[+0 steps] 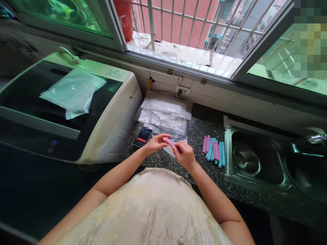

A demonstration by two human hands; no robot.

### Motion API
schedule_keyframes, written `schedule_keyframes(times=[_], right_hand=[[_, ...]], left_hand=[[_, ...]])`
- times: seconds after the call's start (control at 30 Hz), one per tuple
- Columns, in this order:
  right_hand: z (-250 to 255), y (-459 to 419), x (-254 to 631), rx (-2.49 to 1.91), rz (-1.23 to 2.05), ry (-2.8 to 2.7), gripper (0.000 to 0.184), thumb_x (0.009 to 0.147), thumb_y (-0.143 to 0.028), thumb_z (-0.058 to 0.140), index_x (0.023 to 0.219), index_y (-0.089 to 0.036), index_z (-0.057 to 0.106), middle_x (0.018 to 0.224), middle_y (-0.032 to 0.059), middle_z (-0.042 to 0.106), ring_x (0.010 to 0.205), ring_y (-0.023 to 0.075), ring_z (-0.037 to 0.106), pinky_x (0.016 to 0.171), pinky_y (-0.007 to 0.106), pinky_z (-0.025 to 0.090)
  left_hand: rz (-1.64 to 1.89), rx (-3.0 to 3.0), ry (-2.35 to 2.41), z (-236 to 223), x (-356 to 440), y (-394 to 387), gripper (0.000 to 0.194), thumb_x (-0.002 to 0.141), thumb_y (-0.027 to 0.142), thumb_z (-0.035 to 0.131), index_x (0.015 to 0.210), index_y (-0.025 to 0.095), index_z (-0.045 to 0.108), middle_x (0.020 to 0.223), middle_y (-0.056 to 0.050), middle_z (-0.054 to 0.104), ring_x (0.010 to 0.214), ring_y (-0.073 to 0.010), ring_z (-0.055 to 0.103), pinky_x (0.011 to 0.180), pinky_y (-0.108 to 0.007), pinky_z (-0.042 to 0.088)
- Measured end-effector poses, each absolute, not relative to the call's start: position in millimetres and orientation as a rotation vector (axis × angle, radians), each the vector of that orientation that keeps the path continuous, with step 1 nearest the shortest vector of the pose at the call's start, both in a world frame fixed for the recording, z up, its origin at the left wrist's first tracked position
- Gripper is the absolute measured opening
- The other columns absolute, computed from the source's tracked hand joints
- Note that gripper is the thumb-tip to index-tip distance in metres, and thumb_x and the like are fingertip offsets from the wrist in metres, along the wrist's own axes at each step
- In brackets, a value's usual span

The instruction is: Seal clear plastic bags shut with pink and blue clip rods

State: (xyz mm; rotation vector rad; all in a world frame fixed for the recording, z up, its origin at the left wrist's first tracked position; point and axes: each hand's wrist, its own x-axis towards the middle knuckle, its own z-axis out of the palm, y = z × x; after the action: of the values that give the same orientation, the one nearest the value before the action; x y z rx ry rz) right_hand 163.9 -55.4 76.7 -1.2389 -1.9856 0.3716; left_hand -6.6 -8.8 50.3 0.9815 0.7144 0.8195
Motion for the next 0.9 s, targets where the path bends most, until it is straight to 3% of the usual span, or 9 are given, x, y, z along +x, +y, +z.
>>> schedule_keyframes(times=[0.27,0.63,0.9], right_hand=[[78,-55,165,-1.210,0.395,-1.997,0.012,0.081,-0.026,0.051,0.078,-0.018,0.060,0.064,0.0019,0.057,0.056,0.0118,0.051,0.053,0.024,0.041],[76,-54,166,-1.203,0.363,-2.021,0.010,0.081,-0.024,0.052,0.081,-0.018,0.061,0.066,0.0026,0.059,0.057,0.0124,0.053,0.053,0.024,0.043],[79,-51,165,-1.200,0.235,-1.989,0.007,0.079,-0.023,0.055,0.079,-0.020,0.061,0.072,0.0044,0.063,0.069,0.0155,0.057,0.064,0.028,0.047]], left_hand=[[0.794,1.016,0.706,56,-8,-3,0.039,0.047,0.037,0.078,0.074,0.011,0.066,0.068,-0.002,0.063,0.066,-0.0100,0.054,0.069,-0.025,0.044],[0.845,0.954,0.769,39,-4,-10,0.040,0.047,0.039,0.078,0.072,0.011,0.065,0.066,-0.002,0.063,0.063,-0.0101,0.054,0.065,-0.025,0.044],[0.872,0.846,0.781,34,-5,-13,0.038,0.045,0.035,0.080,0.071,0.011,0.066,0.063,0.001,0.061,0.059,-0.0074,0.052,0.061,-0.021,0.041]])
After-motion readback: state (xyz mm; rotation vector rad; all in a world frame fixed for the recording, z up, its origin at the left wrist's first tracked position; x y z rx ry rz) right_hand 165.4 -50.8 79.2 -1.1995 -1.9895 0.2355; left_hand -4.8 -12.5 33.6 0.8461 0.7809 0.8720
